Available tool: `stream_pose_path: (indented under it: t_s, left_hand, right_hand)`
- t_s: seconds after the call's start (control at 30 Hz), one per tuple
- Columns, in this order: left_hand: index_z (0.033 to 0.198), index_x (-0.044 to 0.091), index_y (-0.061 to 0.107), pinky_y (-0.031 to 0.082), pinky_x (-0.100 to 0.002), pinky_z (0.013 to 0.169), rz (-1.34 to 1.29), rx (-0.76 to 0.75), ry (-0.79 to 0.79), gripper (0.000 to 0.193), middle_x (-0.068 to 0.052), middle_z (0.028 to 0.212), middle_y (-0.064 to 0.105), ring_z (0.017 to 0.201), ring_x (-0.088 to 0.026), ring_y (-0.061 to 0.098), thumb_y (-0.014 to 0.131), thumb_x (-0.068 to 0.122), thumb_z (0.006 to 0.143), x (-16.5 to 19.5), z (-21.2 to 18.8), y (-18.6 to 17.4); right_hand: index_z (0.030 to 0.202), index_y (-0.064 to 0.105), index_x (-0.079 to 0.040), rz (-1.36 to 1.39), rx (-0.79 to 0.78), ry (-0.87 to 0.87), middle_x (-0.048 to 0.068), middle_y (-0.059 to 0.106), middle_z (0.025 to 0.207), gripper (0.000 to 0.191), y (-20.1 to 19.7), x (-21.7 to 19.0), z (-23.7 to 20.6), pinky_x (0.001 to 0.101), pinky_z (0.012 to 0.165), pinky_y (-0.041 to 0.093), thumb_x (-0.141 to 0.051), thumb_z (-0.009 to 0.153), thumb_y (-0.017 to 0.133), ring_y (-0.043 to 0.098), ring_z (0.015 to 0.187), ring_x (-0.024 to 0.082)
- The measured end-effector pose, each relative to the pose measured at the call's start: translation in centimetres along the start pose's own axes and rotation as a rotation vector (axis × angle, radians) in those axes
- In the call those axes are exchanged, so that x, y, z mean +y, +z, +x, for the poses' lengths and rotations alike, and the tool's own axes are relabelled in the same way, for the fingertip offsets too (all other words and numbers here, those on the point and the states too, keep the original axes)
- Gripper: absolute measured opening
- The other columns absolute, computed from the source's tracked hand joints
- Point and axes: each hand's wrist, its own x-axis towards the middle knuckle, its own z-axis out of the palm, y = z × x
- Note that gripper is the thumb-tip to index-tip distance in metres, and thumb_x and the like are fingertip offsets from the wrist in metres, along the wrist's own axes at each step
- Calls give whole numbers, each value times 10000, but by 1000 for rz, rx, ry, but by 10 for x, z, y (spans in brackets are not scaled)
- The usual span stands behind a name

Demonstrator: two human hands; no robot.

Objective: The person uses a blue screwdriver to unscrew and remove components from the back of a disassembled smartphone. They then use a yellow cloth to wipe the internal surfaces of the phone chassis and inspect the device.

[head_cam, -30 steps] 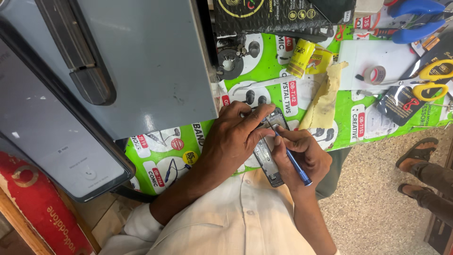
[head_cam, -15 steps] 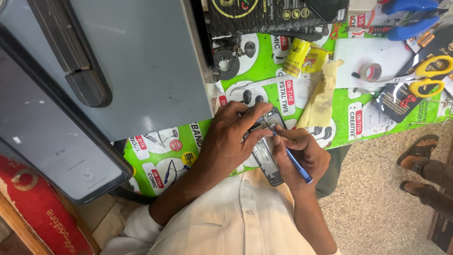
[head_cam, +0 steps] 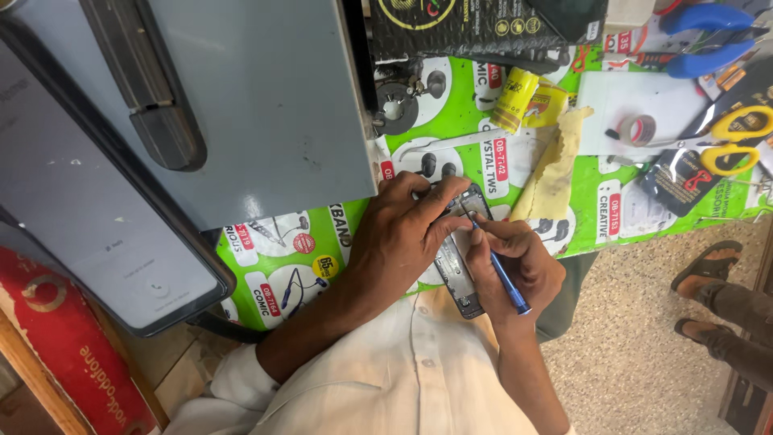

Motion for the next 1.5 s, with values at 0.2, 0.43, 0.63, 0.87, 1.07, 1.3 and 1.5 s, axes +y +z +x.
stream_pose_path:
  t_s: [0.2,0.43,0.63,0.87,1.07,1.3,1.5]
  left_hand:
    - [1295,95,649,499,-444,798,11,-10,6,455,-141,939,620,914,-319,627,816,179,879,2,1,-2]
    - [1232,136,675,498,-450,778,46,-14,-7,456,-141,918,633,906,-337,629,810,129,797,4,6,2]
    - [1258,192,673,510,-438,775,72,-27,-55,522,-128,927,651,907,-325,644,816,131,759,2,2,10]
    - [1319,182,630,497,-444,849,173,-50,77,602,-123,1071,721,980,-358,644,816,184,746,-26,-6,29]
    - [1367,71,563,446,-493,923,295,44,493,683,-139,1133,717,1006,-321,660,742,311,753,-65,-5,49]
    - [1359,79,596,487,-477,971,426,148,538,555,-133,1200,697,1080,-304,689,599,398,905,-56,-18,67]
    - [1308,156,658,508,-460,1002,418,112,358,464,-109,1123,716,1058,-287,690,640,368,895,-41,-23,66]
  right_hand:
    - [868,557,24,203,-33,53,138,737,1004,200,-6,9,-1,233,773,536,-14,930,744,636,871,88]
    - [867,628,21,172,28,126,98,736,876,148,4,12,-2,232,678,535,-35,908,759,622,754,82]
    - [878,592,17,217,-25,33,106,750,911,186,-5,8,2,232,696,546,-63,913,756,650,791,82]
    - [992,734,-26,199,16,142,111,775,869,115,-42,-14,-7,291,745,548,-129,977,685,692,797,135]
    - [1001,690,-46,-90,-136,-361,163,701,1255,96,-74,14,-36,436,1006,513,-54,941,616,669,1194,334]
    - [1089,597,-27,-374,-70,-492,207,606,1484,112,-57,43,-70,451,1112,485,-79,1013,533,608,1291,372]
    - [1137,598,-29,-547,-88,-558,193,600,1452,184,-53,39,-73,433,997,482,-97,971,558,625,1213,356]
